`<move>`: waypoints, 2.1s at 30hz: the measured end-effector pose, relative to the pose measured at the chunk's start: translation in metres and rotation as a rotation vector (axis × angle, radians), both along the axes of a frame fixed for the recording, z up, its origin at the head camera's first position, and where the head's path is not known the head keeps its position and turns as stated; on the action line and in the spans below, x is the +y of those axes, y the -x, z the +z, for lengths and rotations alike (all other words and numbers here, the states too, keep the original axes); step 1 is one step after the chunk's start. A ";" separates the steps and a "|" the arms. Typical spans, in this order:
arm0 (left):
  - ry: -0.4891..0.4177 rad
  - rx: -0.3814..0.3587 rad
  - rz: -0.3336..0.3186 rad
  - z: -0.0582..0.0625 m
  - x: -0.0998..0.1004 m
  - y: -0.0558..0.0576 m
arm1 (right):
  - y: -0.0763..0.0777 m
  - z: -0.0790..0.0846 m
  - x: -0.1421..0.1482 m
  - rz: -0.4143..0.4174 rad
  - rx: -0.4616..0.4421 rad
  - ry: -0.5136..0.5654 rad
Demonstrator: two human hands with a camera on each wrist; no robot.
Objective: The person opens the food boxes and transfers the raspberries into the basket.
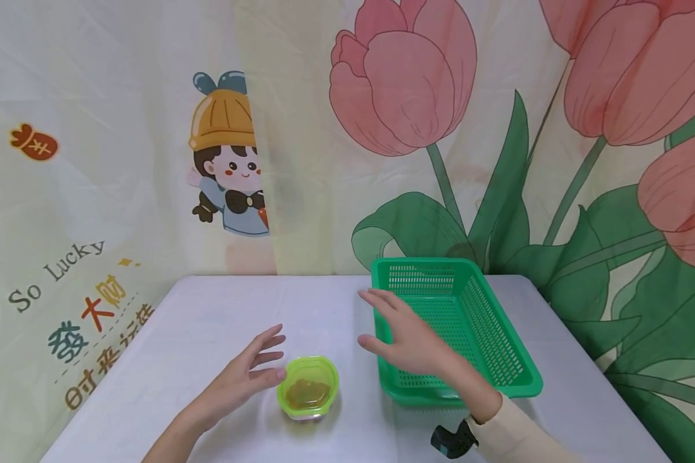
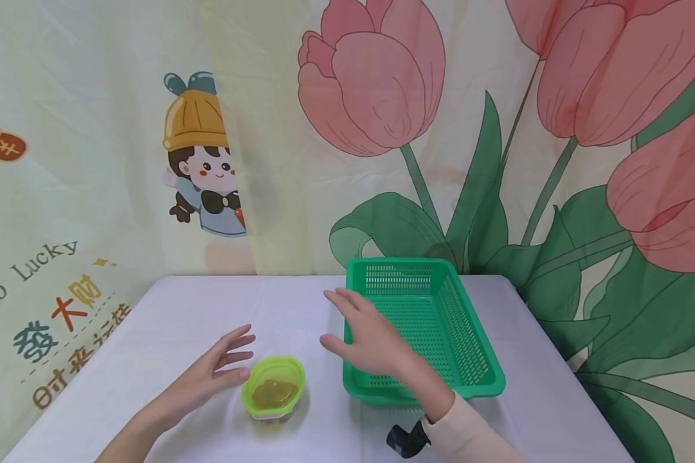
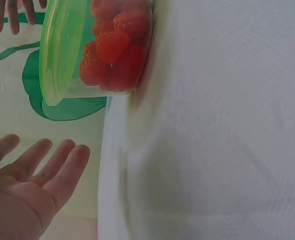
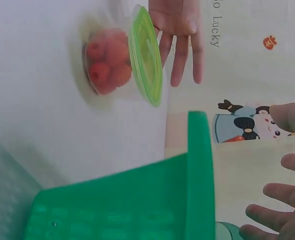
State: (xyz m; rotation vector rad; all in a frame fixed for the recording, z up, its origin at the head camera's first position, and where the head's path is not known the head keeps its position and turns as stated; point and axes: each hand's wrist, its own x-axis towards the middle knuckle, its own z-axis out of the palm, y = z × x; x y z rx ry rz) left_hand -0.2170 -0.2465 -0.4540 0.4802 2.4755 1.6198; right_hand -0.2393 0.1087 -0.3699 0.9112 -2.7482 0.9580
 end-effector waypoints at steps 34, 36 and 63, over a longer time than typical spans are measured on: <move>-0.058 -0.102 -0.110 -0.011 -0.001 -0.004 | -0.011 -0.023 -0.044 0.050 0.006 -0.119; -0.069 -0.115 -0.131 -0.012 -0.002 -0.004 | -0.011 -0.025 -0.046 0.054 0.007 -0.129; -0.102 -0.185 -0.247 -0.019 0.001 -0.004 | -0.026 -0.041 -0.060 0.110 0.065 -0.176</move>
